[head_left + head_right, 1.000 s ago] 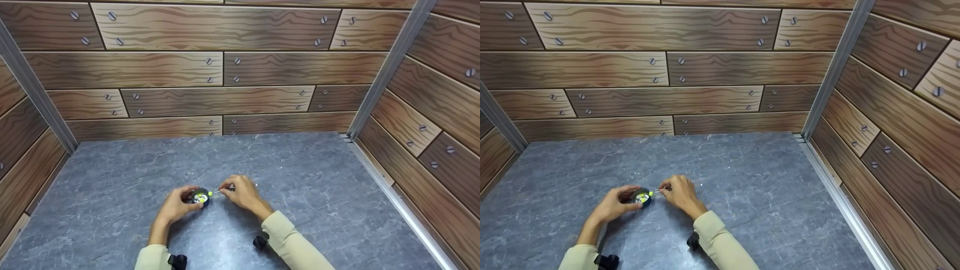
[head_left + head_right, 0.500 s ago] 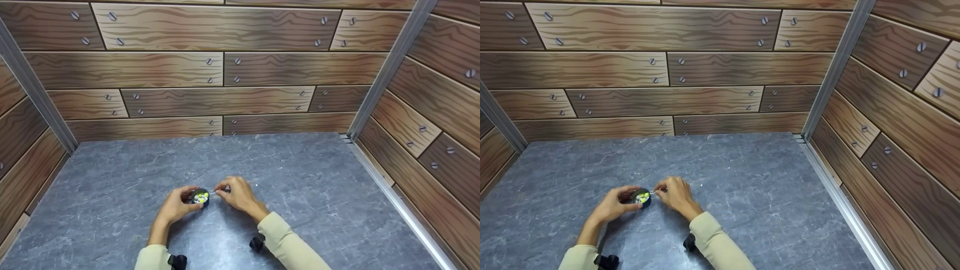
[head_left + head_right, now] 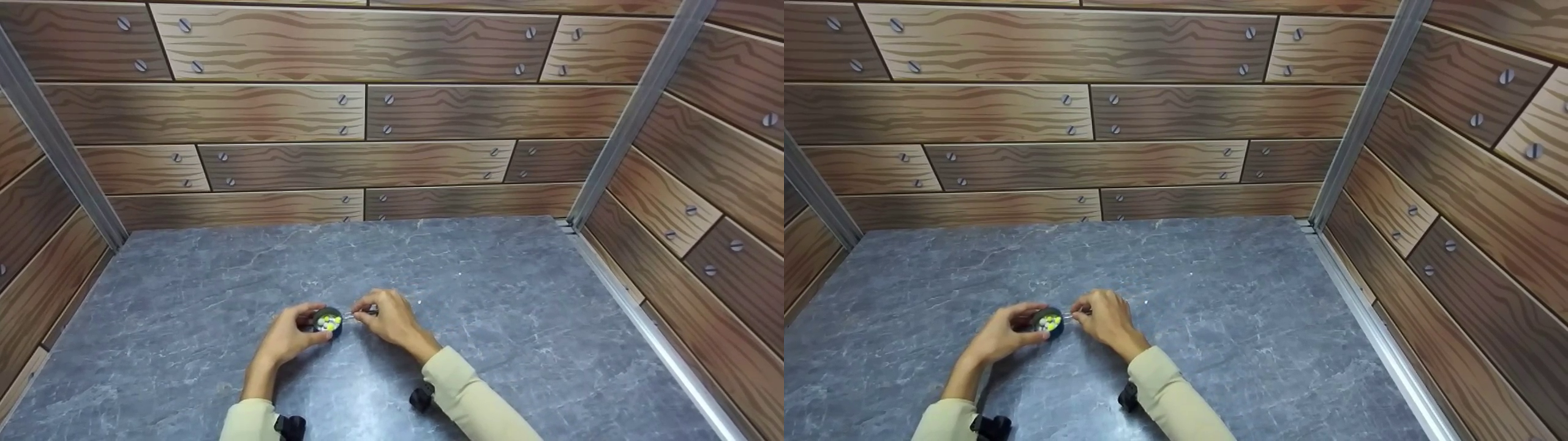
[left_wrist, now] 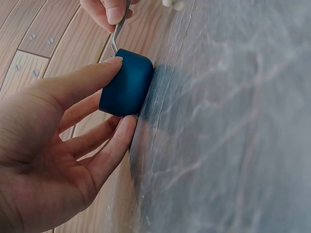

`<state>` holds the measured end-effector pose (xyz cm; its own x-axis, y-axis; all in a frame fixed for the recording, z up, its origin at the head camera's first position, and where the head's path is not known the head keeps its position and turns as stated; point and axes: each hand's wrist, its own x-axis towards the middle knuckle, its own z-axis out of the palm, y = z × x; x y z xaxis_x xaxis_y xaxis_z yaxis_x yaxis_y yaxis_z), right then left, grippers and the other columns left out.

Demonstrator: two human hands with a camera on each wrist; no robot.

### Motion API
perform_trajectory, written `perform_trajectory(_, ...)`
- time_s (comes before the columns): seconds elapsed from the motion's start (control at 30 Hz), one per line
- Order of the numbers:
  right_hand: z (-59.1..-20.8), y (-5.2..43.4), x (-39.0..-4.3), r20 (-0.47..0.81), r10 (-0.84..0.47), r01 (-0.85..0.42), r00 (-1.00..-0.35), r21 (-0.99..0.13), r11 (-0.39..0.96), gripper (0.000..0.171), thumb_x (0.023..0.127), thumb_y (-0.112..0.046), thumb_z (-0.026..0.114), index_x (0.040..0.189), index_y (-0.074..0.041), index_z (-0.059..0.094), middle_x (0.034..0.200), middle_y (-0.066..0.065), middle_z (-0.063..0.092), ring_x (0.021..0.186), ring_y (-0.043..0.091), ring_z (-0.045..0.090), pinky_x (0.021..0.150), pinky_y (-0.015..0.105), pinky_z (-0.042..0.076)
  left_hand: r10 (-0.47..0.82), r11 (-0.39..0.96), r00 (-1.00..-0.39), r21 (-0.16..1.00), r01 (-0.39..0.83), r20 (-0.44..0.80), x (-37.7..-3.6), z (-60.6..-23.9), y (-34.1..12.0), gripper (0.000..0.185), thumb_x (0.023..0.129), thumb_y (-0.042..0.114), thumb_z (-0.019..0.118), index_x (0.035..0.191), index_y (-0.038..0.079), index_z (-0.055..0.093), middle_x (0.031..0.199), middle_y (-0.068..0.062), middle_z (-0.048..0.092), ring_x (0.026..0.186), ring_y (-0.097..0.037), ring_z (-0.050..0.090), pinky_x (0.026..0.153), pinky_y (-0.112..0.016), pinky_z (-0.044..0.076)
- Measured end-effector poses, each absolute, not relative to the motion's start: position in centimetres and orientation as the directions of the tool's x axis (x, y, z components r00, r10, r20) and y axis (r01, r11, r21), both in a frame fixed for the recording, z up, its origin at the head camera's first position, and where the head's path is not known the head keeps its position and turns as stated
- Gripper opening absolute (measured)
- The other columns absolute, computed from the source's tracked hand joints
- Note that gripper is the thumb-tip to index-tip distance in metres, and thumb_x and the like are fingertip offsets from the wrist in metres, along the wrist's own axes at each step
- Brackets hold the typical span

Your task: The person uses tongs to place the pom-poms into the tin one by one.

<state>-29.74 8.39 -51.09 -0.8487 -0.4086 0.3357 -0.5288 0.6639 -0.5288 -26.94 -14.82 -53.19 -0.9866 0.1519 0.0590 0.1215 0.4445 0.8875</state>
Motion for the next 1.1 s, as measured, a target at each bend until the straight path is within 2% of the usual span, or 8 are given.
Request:
perform_trajectory(0.6, -50.9, 9.3, -29.8, 0.368, -0.408, -0.549, -0.836, -0.531, 0.646, 0.006, 0.088, -0.014, 0.079, 0.093, -0.016, 0.083, 0.093, 0.002, 0.079, 0.086, 0.02, 0.074, 0.073, 0.027, 0.054, 0.133, 0.451, -0.99, 0.887, 0.099, 0.043, -26.9, -53.1, -14.8, 0.056, 0.079, 0.01, 0.089, 0.131, 0.004, 0.068, 0.125, -0.018, 0.072, 0.113, -0.032, 0.068, 0.101, -0.051, 0.054)
perform_trajectory(1.1, -49.8, 13.4, -30.2, 0.346, -0.348, -0.489, -0.872, -0.567, 0.663, 0.009, 0.087, -0.012, 0.079, 0.096, -0.011, 0.082, 0.094, 0.005, 0.078, 0.089, 0.022, 0.073, 0.085, 0.042, 0.059, 0.133, 0.449, -0.99, 0.888, 0.102, 0.047, -26.8, -53.0, -14.8, 0.055, 0.079, 0.008, 0.089, 0.13, 0.004, 0.069, 0.125, -0.018, 0.072, 0.114, -0.034, 0.068, 0.102, -0.052, 0.053)
